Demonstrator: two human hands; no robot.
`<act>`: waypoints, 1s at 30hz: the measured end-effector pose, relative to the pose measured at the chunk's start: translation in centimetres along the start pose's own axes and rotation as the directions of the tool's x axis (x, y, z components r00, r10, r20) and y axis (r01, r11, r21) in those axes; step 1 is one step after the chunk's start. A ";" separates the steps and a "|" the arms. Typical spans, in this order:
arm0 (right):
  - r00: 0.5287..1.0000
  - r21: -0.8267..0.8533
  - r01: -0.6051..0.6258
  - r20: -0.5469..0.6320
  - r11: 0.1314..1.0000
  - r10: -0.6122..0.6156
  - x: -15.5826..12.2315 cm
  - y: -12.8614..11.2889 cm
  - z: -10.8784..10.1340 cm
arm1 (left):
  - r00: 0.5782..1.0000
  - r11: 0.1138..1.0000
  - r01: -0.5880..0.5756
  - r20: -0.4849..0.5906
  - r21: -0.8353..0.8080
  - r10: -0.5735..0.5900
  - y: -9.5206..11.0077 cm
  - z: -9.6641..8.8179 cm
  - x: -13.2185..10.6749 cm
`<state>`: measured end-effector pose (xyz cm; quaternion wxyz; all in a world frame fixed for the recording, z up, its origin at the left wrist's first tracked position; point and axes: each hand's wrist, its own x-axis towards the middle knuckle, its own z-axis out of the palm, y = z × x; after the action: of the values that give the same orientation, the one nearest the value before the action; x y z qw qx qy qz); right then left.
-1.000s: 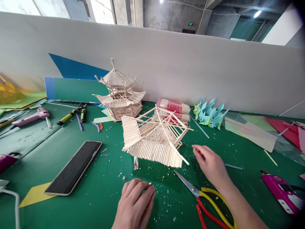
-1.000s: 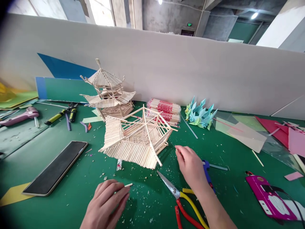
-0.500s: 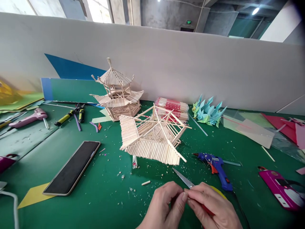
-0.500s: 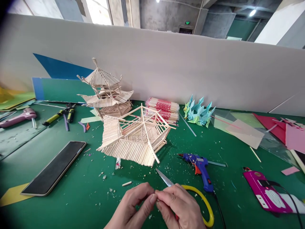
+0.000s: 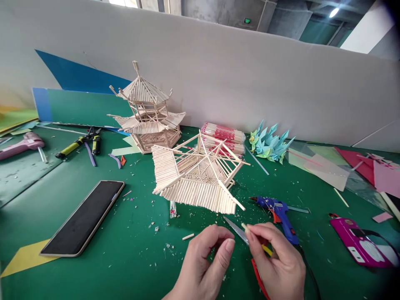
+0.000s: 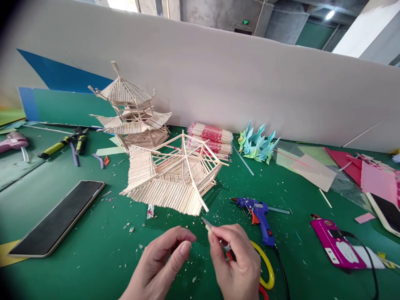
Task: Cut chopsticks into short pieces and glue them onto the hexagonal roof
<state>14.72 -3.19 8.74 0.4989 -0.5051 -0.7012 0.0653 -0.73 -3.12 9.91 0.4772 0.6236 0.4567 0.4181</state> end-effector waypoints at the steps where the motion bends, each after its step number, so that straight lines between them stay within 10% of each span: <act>1: 0.999 -0.031 -0.008 -0.044 0.999 0.007 0.2 0.0 0.2 | 0.999 0.999 -0.028 -0.020 0.023 0.028 0.0 -0.2 -0.1; 30: 0.997 -0.084 0.020 -0.073 0.996 -0.026 2.2 -0.2 1.6 | 0.967 0.964 -0.215 -0.101 0.153 0.232 -0.4 -1.5 0.5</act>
<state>13.37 -0.93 9.51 0.5038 -0.5194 -0.6901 0.0116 -2.12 -2.28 9.83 0.3538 0.6775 0.4392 0.4722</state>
